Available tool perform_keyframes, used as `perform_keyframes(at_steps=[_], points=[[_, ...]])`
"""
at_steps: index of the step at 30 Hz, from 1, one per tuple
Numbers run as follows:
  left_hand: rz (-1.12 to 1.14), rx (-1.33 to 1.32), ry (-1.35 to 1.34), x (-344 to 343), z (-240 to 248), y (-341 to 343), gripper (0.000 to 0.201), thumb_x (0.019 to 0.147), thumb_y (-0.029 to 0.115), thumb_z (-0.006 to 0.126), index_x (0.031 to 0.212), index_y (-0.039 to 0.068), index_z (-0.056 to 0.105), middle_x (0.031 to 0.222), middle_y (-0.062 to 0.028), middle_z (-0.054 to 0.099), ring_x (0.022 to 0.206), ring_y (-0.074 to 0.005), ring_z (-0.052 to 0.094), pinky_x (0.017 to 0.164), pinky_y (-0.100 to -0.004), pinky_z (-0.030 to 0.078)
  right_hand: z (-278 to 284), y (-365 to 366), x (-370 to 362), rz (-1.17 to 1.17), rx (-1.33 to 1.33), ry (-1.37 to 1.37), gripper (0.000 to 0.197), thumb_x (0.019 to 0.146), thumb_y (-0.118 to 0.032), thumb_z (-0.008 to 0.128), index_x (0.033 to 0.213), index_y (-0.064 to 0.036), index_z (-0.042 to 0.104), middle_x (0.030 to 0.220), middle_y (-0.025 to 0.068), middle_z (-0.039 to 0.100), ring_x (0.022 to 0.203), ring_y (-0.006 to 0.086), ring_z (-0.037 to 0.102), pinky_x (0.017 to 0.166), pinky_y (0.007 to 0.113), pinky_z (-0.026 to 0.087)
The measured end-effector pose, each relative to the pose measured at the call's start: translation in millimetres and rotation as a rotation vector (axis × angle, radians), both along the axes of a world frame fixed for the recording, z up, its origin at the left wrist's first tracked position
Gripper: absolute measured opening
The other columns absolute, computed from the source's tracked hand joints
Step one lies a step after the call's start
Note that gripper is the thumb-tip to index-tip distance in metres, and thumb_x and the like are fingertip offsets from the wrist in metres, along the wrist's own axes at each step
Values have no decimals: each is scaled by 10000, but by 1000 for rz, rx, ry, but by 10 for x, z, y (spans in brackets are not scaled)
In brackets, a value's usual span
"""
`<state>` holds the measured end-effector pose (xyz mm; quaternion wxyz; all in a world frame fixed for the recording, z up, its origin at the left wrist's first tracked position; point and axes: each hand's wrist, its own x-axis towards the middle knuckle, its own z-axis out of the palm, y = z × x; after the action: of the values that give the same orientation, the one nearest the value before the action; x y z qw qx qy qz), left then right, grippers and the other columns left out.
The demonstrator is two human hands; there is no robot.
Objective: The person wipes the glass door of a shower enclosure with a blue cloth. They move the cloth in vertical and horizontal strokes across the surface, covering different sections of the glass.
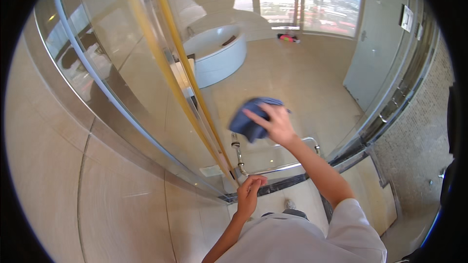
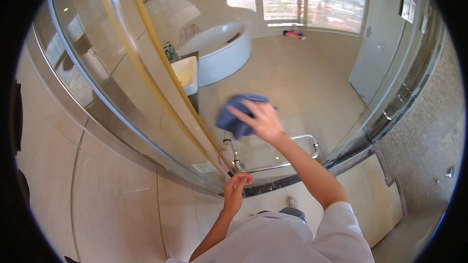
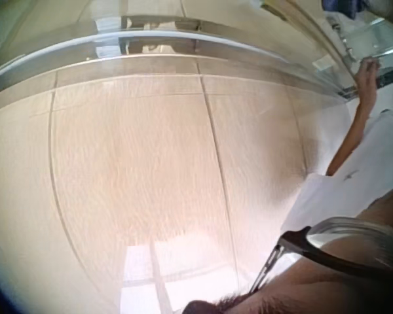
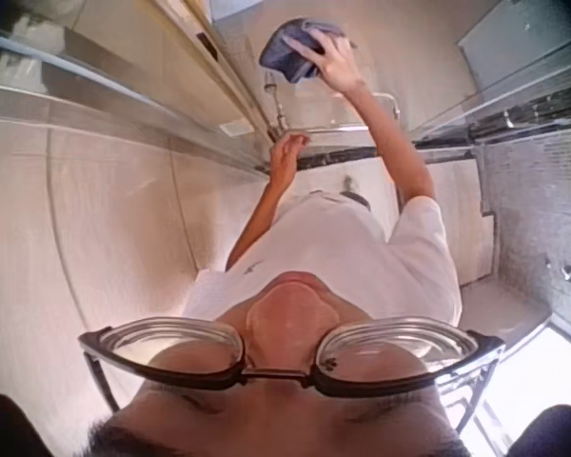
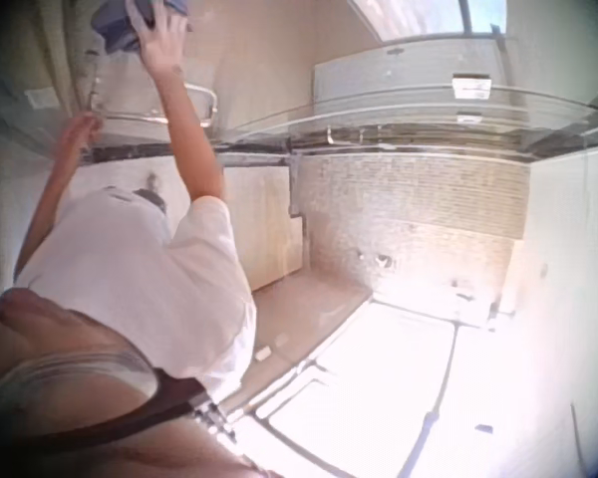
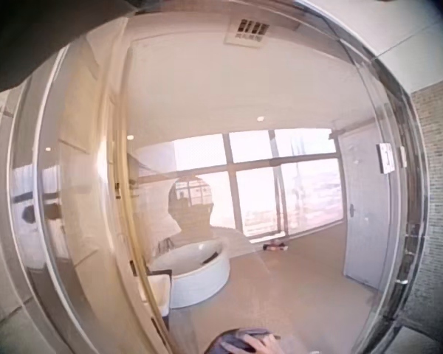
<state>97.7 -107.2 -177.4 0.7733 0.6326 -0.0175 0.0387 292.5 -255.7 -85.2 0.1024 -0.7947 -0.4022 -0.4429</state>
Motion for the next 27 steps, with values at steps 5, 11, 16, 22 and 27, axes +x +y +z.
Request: perform_keyframes(at_steps=[5,11,16,22,27], points=[[42,-44,45,-56,-138,278,191,1013,129,501,1015,5,647,977,-76,685,896,-138,633,842,-269,472,27,-901,90,-379,683,-63,695,746,135,617,1388,-128,587,1326,192,421,1083,328,521,953,400,457],[78,29,-33,72,157,423,179,1002,154,516,1032,18,627,953,-70,668,916,-144,619,842,-274,456,565,645,-150,-156,568,-17,772,687,123,639,1386,-199,590,1306,162,469,971,283,518,904,389,458],[122,161,-70,-47,316,552,169,1009,132,528,1040,11,641,999,-66,682,957,-143,622,855,-274,460,-1102,708,-406,-140,626,402,761,684,159,578,1288,-290,686,1291,103,503,1003,250,524,937,361,458],[180,299,80,-356,-54,507,165,1002,132,547,1044,43,680,1005,-42,705,930,-136,617,825,-285,456,-309,-229,-18,-250,1345,165,493,752,112,522,1100,-147,756,1109,109,559,1061,243,503,945,352,425],[156,410,97,-367,-40,-39,161,997,130,564,1060,28,671,1023,-73,700,938,-161,628,835,-311,475,-80,885,-204,134,903,300,591,582,60,669,1105,-204,755,1076,75,514,953,248,500,875,373,433]])
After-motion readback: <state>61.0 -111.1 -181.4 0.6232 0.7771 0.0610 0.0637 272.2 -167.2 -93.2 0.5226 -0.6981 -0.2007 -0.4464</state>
